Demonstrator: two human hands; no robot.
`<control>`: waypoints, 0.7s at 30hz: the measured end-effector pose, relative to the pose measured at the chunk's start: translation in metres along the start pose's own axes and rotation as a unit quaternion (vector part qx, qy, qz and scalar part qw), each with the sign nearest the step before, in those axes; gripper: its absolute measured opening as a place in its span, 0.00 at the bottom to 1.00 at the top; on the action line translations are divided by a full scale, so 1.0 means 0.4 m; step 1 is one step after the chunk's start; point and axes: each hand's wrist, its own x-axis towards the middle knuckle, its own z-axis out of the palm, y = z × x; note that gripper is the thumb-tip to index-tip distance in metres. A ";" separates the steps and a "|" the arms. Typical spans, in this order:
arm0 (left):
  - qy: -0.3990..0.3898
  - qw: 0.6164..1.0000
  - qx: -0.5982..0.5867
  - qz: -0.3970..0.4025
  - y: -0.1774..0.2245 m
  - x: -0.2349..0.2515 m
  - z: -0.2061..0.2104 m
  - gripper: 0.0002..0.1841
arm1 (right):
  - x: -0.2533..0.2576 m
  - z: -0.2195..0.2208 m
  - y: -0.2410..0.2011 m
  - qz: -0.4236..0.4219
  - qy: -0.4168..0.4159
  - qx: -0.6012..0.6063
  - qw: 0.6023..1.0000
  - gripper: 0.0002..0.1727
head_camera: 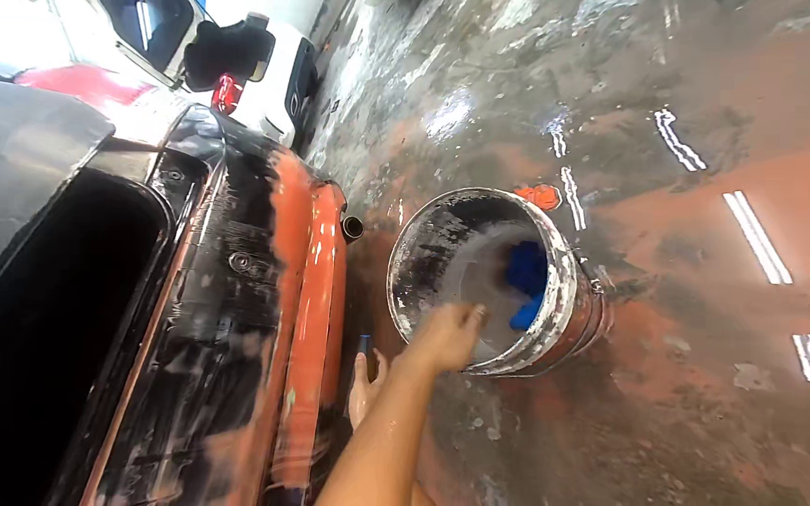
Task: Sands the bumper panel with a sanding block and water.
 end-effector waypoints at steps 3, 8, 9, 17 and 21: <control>-0.068 0.998 -0.008 -0.016 0.006 -0.035 0.042 0.33 | 0.048 -0.027 -0.013 0.109 -0.118 0.081 0.984 0.32; -0.128 0.991 0.006 0.042 0.019 -0.065 0.069 0.21 | 0.047 -0.015 0.005 0.069 -0.089 0.096 0.989 0.32; -0.152 0.988 0.014 0.038 0.032 -0.068 0.081 0.22 | 0.046 -0.014 0.009 0.054 -0.084 0.096 0.990 0.31; -0.277 0.948 0.068 -0.142 0.186 -0.063 0.207 0.32 | 0.029 -0.025 0.032 0.017 -0.051 0.147 0.988 0.29; -0.108 0.985 0.109 -0.073 0.140 0.053 0.348 0.54 | 0.018 -0.037 0.045 0.022 -0.062 0.142 0.988 0.30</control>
